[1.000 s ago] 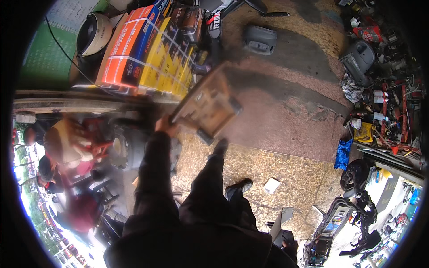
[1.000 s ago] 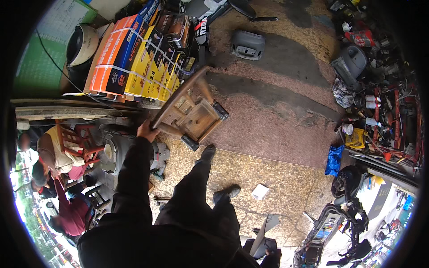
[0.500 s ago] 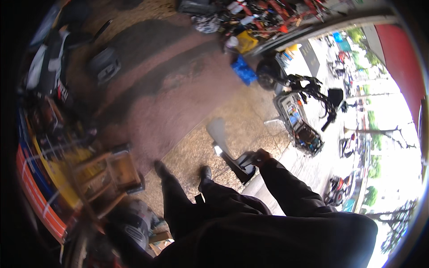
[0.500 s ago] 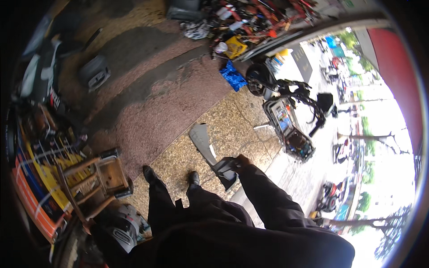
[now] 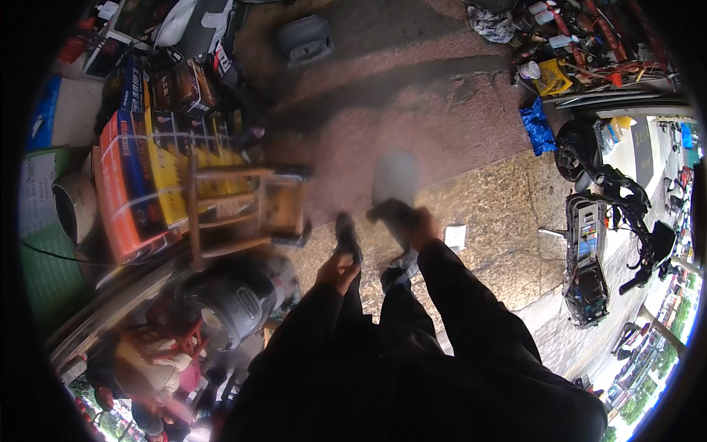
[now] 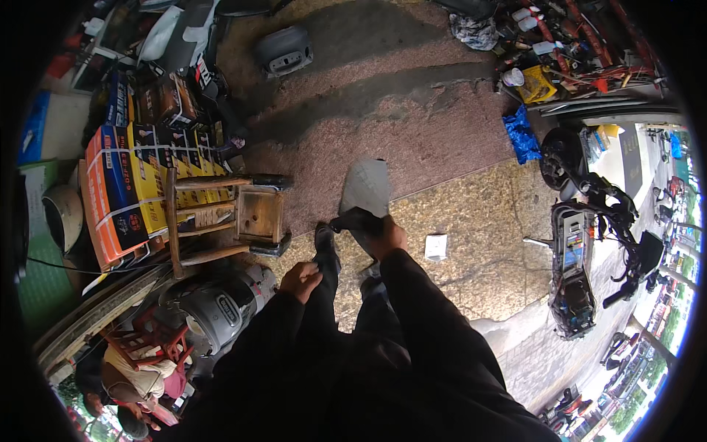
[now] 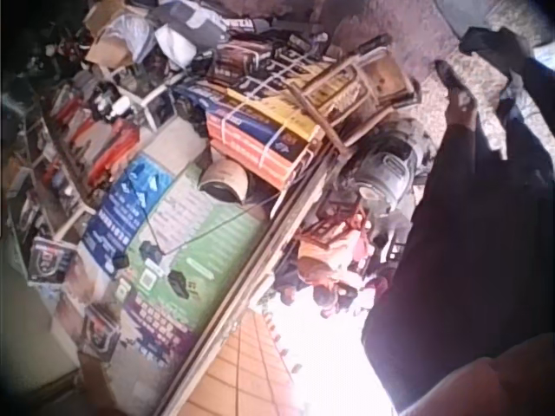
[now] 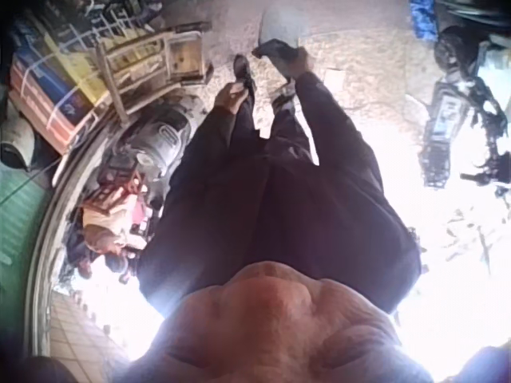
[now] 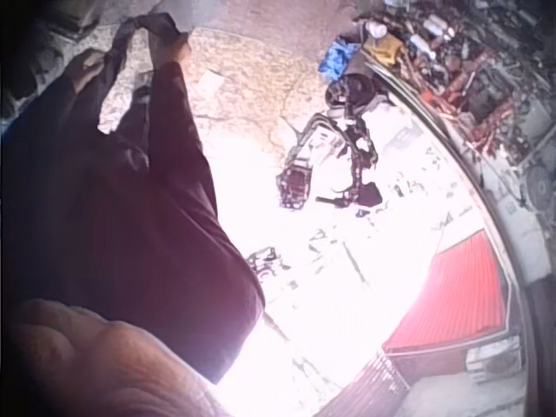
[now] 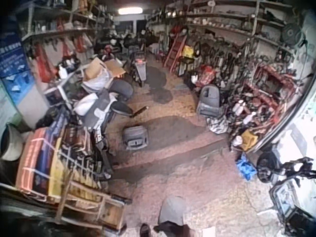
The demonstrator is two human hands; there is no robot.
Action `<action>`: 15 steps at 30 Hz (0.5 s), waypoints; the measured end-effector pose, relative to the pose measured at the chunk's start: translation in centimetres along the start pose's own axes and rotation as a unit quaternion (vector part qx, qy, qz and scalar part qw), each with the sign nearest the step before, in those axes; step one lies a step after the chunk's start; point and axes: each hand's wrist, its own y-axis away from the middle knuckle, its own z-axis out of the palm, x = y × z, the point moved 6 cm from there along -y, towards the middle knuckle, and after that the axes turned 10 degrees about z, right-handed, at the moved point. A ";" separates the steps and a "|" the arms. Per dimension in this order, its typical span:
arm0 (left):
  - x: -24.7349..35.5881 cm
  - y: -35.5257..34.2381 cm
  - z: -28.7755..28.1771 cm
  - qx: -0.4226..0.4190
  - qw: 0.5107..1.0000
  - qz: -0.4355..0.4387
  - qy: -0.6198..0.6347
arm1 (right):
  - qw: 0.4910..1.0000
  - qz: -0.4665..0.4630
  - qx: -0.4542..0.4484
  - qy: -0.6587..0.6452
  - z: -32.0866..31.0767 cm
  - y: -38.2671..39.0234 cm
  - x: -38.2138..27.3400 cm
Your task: The person unpacks motorcycle body panels from a cardboard box and places them on the floor. They then pick up a small black plastic part, walk outside, and return to the shop to place it on a disassembled motorcycle.
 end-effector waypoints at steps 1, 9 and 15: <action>-1.6 0.6 -0.9 0.014 1.000 -0.008 0.016 | 1.000 0.001 -0.014 -0.001 1.2 -1.1 -1.1; -15.3 7.4 -15.5 0.065 0.939 0.028 -0.338 | 0.988 -0.091 -0.041 -0.116 11.7 -7.9 -13.8; -17.6 9.5 -17.7 0.036 0.889 0.125 -0.438 | 0.966 -0.240 0.024 -0.092 18.0 -7.3 -18.5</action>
